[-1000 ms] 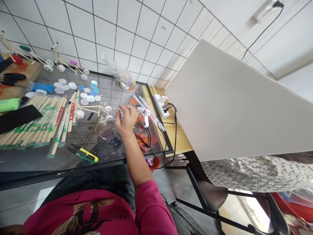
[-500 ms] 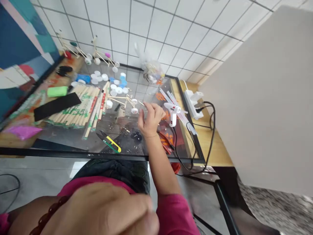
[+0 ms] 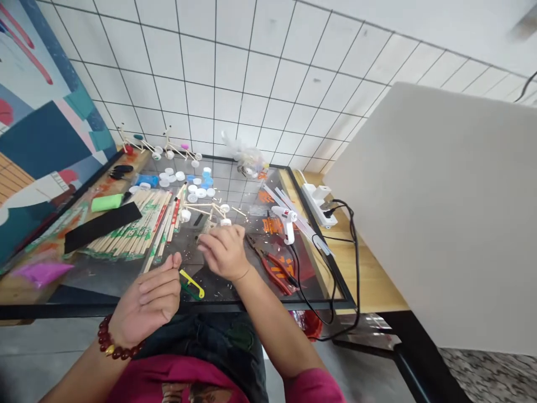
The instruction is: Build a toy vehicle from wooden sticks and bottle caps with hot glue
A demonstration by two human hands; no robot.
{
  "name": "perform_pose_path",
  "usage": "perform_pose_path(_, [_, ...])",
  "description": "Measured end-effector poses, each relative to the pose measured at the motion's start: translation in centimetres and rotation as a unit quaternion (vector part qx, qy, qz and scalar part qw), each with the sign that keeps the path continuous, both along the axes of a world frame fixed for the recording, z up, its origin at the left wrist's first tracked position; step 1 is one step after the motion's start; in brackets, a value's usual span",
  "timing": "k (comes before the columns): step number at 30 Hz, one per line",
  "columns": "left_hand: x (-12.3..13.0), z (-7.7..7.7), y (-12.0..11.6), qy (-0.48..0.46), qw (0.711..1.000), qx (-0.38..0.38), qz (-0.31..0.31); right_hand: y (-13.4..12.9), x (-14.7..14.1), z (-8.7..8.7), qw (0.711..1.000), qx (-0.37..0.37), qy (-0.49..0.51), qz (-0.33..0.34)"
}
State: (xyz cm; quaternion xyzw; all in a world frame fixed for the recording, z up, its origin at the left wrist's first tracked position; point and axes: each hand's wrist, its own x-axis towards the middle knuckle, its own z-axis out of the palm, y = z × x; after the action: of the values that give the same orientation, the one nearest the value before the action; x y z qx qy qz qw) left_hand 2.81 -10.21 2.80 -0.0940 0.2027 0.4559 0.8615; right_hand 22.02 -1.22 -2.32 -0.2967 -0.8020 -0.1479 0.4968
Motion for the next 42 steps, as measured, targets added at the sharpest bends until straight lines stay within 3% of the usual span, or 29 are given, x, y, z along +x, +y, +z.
perform_pose_path(5, [1.4, 0.4, 1.0, -0.052, 0.998, -0.032, 0.007, -0.2, -0.1, -0.7, 0.998, 0.003, -0.031, 0.050])
perform_pose_path(16, [2.3, 0.6, 0.9, 0.026, 0.999, -0.017, 0.020, -0.3, -0.1, -0.8, 0.996, -0.053, -0.066, 0.019])
perform_pose_path(22, [1.9, 0.5, 1.0, -0.015, 0.999, -0.032, 0.027, -0.2, 0.2, 0.0, 0.993, -0.054, -0.057, 0.093])
perform_pose_path(35, [1.5, 0.0, 1.1, -0.049, 0.997, -0.049, 0.036, -0.2, -0.1, -0.3, 0.986, -0.134, -0.070, 0.075])
perform_pose_path(42, [1.4, -0.1, 1.1, -0.041, 0.997, -0.048, 0.036, -0.1, -0.3, -0.1, 0.989, -0.122, -0.046, 0.069])
